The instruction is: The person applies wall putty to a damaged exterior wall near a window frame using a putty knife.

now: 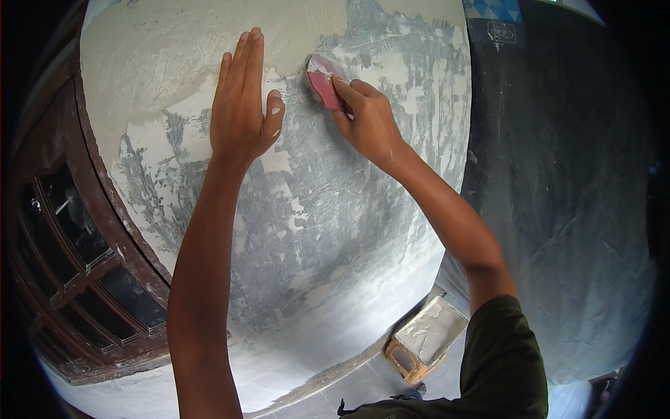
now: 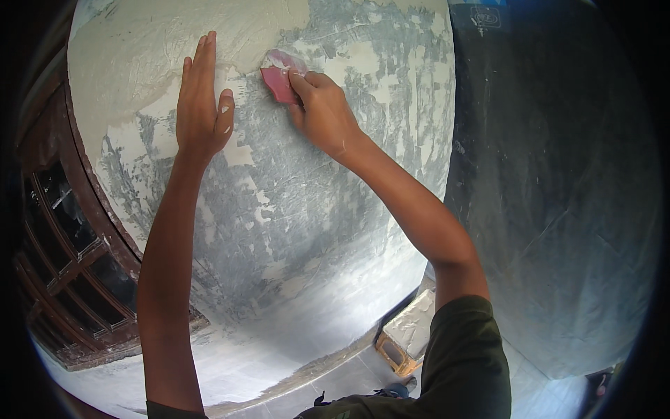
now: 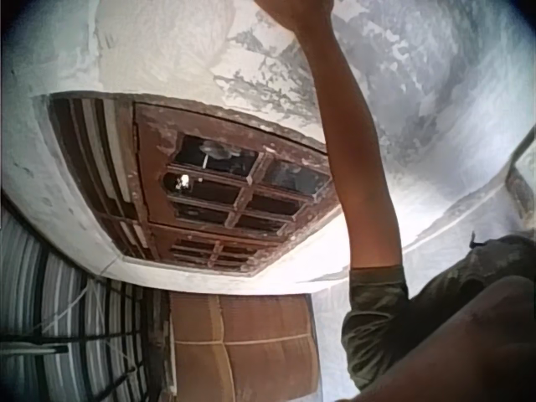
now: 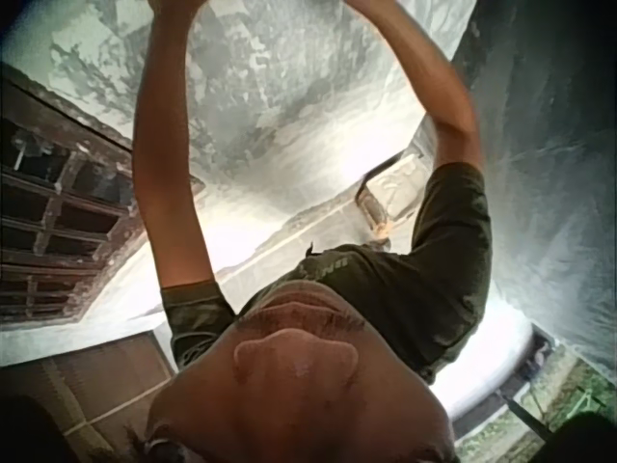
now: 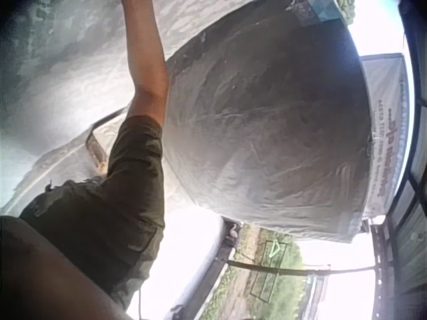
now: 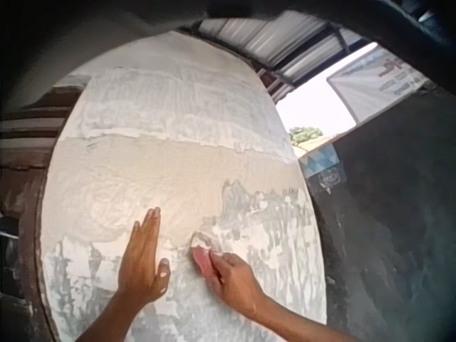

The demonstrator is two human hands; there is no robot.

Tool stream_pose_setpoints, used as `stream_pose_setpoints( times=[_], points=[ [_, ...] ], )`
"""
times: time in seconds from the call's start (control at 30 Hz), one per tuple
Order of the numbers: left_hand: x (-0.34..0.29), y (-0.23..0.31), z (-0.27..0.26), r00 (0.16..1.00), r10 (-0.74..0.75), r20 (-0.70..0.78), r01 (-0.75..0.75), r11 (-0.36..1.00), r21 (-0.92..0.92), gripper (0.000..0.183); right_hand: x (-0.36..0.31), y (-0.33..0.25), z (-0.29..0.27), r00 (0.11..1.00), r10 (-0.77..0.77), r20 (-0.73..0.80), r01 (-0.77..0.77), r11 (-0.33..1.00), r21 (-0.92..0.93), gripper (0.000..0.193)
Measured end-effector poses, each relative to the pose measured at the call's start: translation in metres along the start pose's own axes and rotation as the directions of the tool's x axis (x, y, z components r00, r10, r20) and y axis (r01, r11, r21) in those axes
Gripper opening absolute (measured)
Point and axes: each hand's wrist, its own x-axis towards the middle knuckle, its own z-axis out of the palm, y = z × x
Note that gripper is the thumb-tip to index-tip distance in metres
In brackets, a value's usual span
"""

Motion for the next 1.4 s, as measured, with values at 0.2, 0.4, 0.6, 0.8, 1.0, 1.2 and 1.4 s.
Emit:
stream_pose_setpoints(
  times=[0.2,0.4,0.6,0.8,1.0,1.2,1.4],
  points=[
    [0.005,0.003,0.001,1.000,-0.001,-0.016,0.001,1.000,-0.005,0.072,0.103,0.026,-0.030,0.975,-0.091,-0.203,0.065,0.989,-0.129,0.028],
    [0.000,-0.001,0.002,1.000,-0.022,-0.019,0.021,0.999,-0.035,0.074,0.047,0.032,-0.002,1.000,-0.021,0.017,0.024,0.973,-0.231,0.044],
    [0.000,-0.001,-0.006,1.000,-0.013,-0.018,0.013,1.000,-0.019,0.074,0.044,-0.005,-0.019,0.997,-0.003,-0.079,-0.005,0.995,-0.097,0.045],
    [0.005,0.004,0.007,0.999,-0.017,-0.037,0.015,0.999,-0.039,0.073,0.105,0.058,-0.012,0.988,-0.143,-0.050,0.116,0.927,-0.356,0.036],
    [0.000,-0.002,-0.005,0.999,-0.011,-0.033,0.010,1.000,-0.029,0.072,0.004,-0.018,-0.001,0.993,-0.083,0.089,0.097,0.981,-0.169,0.049],
    [0.004,0.004,0.003,0.999,-0.030,-0.033,0.028,0.999,-0.042,0.071,0.109,0.027,-0.026,0.992,-0.067,-0.104,0.042,0.972,-0.231,0.032],
    [-0.002,-0.005,0.002,0.999,-0.042,-0.035,0.039,0.997,-0.073,0.069,0.044,0.014,0.005,0.991,-0.067,0.119,0.105,0.929,-0.354,0.048]
  ],
)
